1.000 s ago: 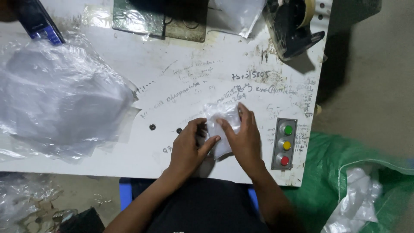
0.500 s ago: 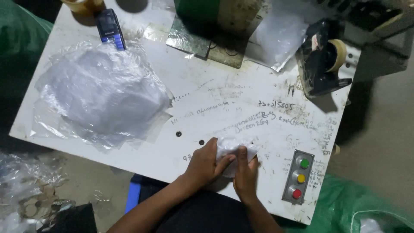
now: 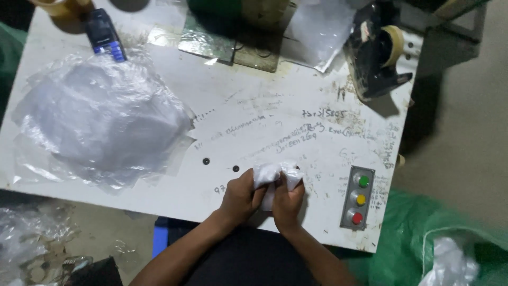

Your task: Folding small plastic bags and placing them into a larger green sack for storage.

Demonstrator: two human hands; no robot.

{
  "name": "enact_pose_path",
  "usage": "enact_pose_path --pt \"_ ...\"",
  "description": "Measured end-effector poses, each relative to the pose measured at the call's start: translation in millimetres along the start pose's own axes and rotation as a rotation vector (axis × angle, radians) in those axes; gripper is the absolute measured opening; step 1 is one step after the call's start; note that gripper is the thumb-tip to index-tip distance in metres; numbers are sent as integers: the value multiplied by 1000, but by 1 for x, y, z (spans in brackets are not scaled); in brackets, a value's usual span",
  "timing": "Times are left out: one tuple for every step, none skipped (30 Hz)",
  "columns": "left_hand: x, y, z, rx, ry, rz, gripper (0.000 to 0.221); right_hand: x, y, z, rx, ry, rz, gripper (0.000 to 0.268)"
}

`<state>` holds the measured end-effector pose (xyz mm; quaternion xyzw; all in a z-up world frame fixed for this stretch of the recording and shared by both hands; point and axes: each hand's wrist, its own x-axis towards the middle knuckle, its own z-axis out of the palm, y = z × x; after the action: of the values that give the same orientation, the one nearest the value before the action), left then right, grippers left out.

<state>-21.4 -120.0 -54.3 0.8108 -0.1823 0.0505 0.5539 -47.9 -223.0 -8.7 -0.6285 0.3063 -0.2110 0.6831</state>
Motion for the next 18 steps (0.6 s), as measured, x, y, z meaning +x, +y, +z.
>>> enact_pose_path --pt "-1 3 0 -14 -23 9 36 4 1 -7 -1 28 -3 6" --pt "0 6 -1 -30 -28 1 33 9 1 -12 11 -49 40 5" --pt "1 8 -2 -45 -33 -7 30 13 1 -17 24 -125 82 5" --pt "4 11 -2 -54 -50 3 30 17 1 -27 27 -104 78 5" --pt "8 13 -3 -67 -101 -7 33 21 0 -37 65 -192 165 16" --pt "9 17 -4 -78 -150 -25 36 23 -1 -47 102 -285 258 28" --pt "16 23 -4 -84 -165 -24 36 31 -1 -63 103 -269 260 28" --pt "21 28 -5 -111 -167 -17 39 31 -2 -76 82 -236 246 28" --pt "27 33 -5 -137 -169 -11 44 26 -2 -86 61 -204 232 27" --pt "29 34 -6 -136 -176 -11 44 26 -3 -100 43 -182 216 27" --pt "31 34 -6 -110 -179 -21 41 27 -6 -115 25 -159 200 26" --pt "34 35 -6 -86 -183 -32 39 28 -9 -129 6 -134 185 26" --pt "35 35 -8 -86 -192 -32 39 27 -12 -147 -13 -109 170 26" --pt "37 35 -9 -93 -195 -54 34 26 -16 -165 -34 -83 153 25" --pt "39 35 -10 -99 -199 -77 30 26 -22 -183 -56 -56 136 25" --pt "40 34 -8 -100 -199 -76 30 30 -27 -202 -78 -40 118 24" --pt "40 33 -7 -89 -200 -83 29 32 -32 -223 -100 -23 99 24" --pt "39 33 -6 -80 -204 -93 27 28 -38 -245 -124 -3 83 23"
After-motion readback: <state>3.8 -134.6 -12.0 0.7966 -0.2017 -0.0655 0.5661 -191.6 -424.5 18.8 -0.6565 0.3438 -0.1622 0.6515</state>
